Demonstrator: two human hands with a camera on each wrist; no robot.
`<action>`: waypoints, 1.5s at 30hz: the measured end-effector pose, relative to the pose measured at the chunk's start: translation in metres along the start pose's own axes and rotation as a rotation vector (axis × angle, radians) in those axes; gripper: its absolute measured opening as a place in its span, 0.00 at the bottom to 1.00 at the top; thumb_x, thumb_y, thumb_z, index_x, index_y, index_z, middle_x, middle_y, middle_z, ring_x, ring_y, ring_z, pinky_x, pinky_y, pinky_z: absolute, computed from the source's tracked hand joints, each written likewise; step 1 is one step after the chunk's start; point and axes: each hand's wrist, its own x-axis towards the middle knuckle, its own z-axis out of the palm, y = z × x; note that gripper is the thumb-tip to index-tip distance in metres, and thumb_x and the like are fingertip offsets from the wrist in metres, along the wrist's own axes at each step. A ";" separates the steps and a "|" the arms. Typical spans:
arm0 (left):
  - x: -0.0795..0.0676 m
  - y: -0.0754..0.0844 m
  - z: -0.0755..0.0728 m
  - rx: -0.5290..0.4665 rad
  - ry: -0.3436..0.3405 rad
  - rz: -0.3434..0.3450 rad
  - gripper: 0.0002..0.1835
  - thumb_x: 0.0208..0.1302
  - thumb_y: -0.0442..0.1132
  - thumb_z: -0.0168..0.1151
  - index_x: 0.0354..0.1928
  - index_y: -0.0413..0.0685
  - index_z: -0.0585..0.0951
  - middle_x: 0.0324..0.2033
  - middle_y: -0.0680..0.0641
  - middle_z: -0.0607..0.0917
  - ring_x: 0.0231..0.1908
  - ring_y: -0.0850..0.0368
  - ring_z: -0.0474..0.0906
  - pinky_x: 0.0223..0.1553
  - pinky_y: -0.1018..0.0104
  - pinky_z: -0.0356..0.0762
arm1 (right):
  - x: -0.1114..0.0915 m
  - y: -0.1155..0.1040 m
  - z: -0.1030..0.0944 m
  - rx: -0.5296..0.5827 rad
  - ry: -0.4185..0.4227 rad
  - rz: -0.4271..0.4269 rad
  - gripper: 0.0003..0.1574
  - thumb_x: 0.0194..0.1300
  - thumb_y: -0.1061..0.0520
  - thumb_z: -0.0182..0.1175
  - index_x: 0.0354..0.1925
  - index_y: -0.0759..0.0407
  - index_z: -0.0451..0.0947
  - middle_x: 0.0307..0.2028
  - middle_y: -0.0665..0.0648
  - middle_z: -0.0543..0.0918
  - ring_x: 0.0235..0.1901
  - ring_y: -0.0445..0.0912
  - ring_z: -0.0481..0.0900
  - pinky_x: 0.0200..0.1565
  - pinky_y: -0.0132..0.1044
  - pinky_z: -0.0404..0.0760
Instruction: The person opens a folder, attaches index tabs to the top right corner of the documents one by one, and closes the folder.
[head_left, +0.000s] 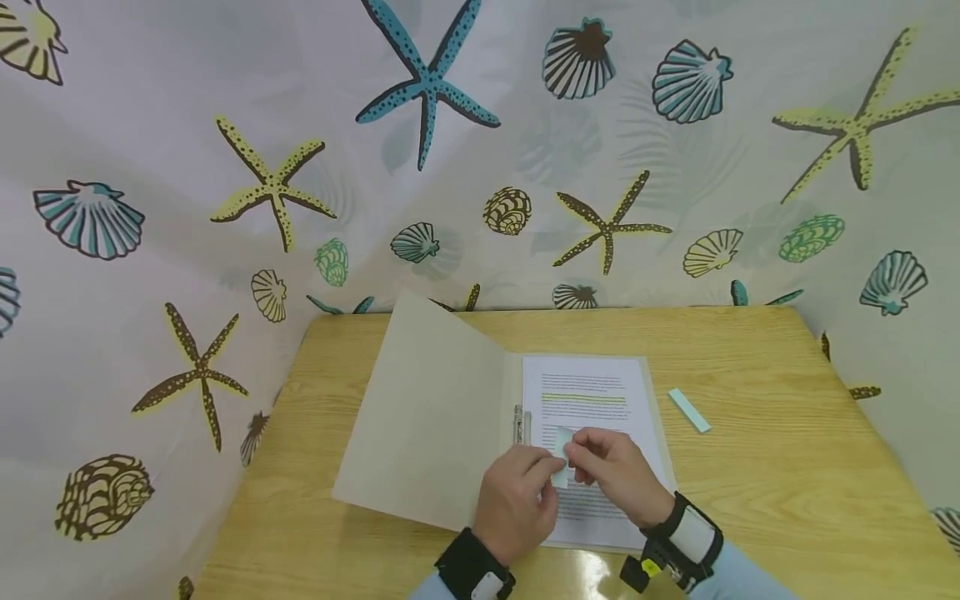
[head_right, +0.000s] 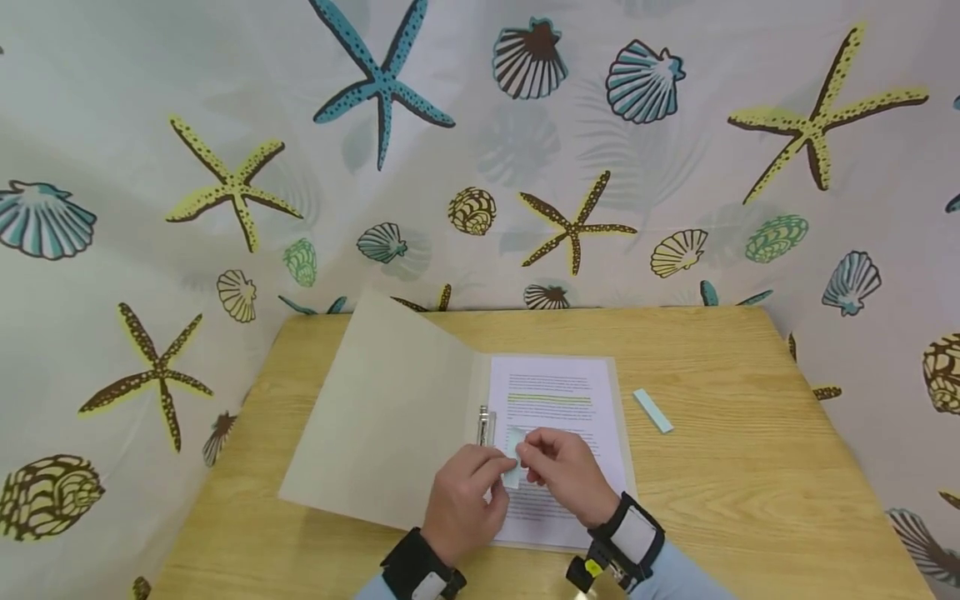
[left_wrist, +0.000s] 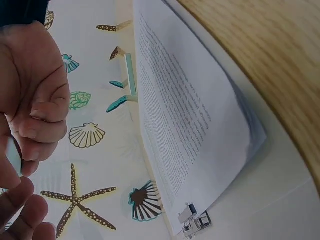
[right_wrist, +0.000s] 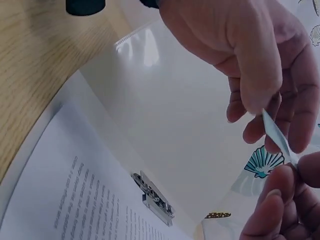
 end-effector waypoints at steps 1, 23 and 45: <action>0.001 0.000 -0.001 -0.005 -0.010 0.011 0.16 0.41 0.29 0.58 0.35 0.49 0.85 0.32 0.55 0.81 0.34 0.63 0.78 0.34 0.75 0.76 | 0.000 0.000 -0.001 -0.013 -0.005 -0.007 0.17 0.69 0.52 0.58 0.37 0.67 0.76 0.29 0.61 0.79 0.25 0.47 0.76 0.29 0.37 0.77; 0.022 0.009 -0.010 -0.260 -0.085 -0.290 0.04 0.62 0.34 0.63 0.31 0.51 0.80 0.28 0.58 0.79 0.27 0.71 0.72 0.28 0.83 0.68 | -0.007 -0.007 -0.008 -0.492 -0.045 -0.334 0.05 0.68 0.48 0.59 0.34 0.43 0.78 0.30 0.39 0.80 0.30 0.36 0.77 0.31 0.32 0.76; 0.014 0.007 -0.004 -0.293 -0.033 -0.320 0.06 0.61 0.32 0.63 0.40 0.45 0.81 0.32 0.53 0.83 0.32 0.67 0.78 0.35 0.74 0.77 | 0.014 -0.003 -0.034 -0.283 0.050 -0.080 0.06 0.63 0.59 0.64 0.38 0.60 0.79 0.35 0.57 0.82 0.27 0.48 0.82 0.33 0.45 0.82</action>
